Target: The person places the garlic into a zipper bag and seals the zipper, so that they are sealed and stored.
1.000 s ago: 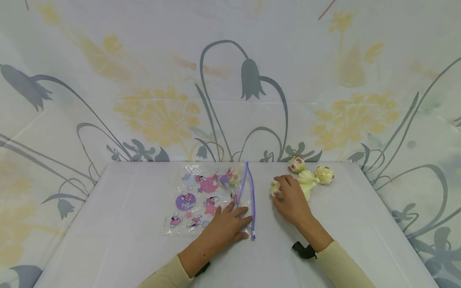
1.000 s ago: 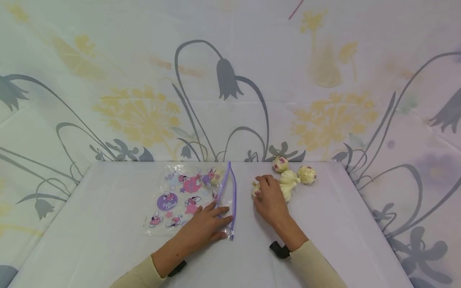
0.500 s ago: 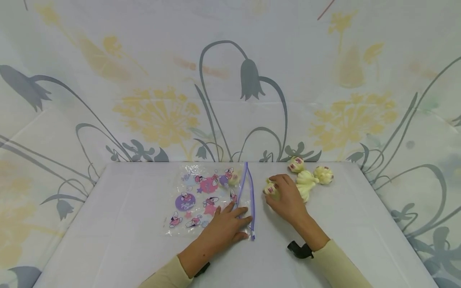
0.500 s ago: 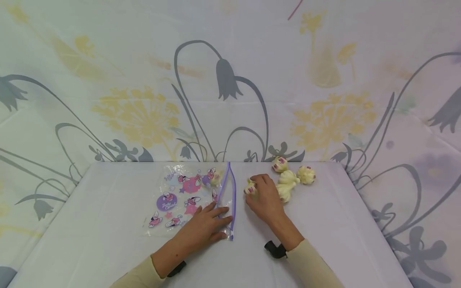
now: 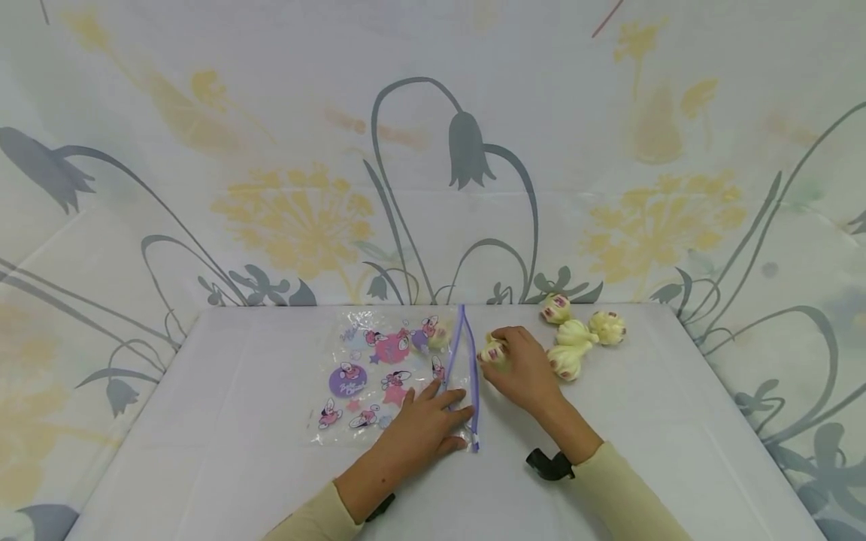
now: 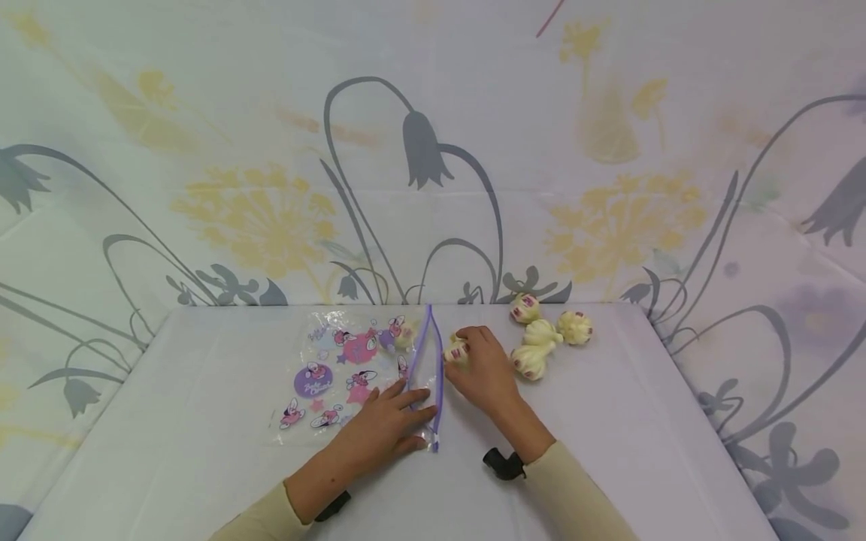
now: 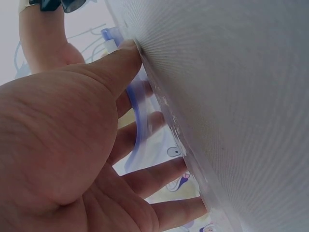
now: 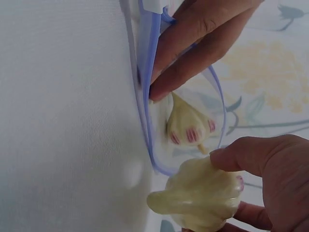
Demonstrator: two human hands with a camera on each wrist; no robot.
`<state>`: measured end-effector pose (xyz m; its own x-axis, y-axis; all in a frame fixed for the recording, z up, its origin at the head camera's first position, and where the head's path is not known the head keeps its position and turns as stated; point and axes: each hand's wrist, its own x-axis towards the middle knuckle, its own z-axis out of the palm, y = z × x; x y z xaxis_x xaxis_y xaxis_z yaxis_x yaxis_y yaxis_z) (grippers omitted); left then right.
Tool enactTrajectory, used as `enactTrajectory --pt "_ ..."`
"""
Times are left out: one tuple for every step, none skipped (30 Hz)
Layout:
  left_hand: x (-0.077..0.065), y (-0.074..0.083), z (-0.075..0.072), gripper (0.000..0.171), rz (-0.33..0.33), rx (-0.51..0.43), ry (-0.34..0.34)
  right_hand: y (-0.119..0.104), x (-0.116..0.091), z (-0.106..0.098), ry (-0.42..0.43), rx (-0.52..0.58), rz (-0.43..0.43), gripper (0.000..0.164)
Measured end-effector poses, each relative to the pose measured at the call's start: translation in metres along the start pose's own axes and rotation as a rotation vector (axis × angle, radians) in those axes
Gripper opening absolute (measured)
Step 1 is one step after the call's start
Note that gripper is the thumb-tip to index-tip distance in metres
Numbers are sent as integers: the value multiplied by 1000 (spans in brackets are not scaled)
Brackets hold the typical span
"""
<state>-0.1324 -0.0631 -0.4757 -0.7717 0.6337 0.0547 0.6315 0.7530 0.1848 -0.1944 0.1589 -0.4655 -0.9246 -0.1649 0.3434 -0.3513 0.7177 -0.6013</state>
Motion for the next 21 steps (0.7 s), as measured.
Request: enactTrajectory --pt "0 0 0 49 -1 1 0 -1 1 1 -7 1 7 51" --pt "-1 0 0 49 -1 1 -1 -2 1 2 -18 8 20 52" --pt "-1 0 0 49 -2 3 -2 -3 2 3 -28 15 33 53" --pt "-1 0 0 49 -4 2 -5 -4 2 4 -36 27 44 54" --pt "-1 0 1 49 -5 1 -6 -5 3 4 -43 40 58 55" --pt "-1 0 1 49 -6 -1 -8 -6 3 5 -48 50 68 55" --pt "-1 0 1 49 -7 -1 -9 -7 4 6 -52 60 73 55" --pt "-1 0 1 49 -7 -1 -9 -8 5 8 -56 71 78 54" --pt "-1 0 2 49 -7 -2 -8 -8 5 9 -57 76 79 53" --pt "-1 -1 2 49 -6 -1 -7 -9 6 10 -56 77 79 51" --pt "-1 -1 2 49 -5 -2 -5 -9 7 11 -53 74 78 49" --pt "-1 -1 2 48 -4 -2 -5 -10 8 12 -51 72 79 47" --pt "-1 -1 2 48 -3 0 -5 -10 8 14 -51 72 81 46" --pt "-1 -1 3 48 -3 1 -7 -10 9 15 -51 72 85 45" --pt "-1 -2 3 48 -3 3 -9 -11 9 16 -51 71 89 44" --pt "0 -2 3 48 -3 5 -12 -11 10 17 -50 71 92 43" --pt "0 -2 3 49 -4 5 -16 -11 11 19 -50 75 95 43" --pt "0 -2 3 49 -5 5 -19 -11 11 20 -51 81 100 42" --pt "0 -2 3 49 -6 4 -22 -11 12 21 -50 88 102 42" --pt "0 -2 3 49 -8 3 -25 -11 13 22 -49 96 104 41" --pt "0 -2 3 49 -9 3 -27 -11 14 23 -49 103 108 41"
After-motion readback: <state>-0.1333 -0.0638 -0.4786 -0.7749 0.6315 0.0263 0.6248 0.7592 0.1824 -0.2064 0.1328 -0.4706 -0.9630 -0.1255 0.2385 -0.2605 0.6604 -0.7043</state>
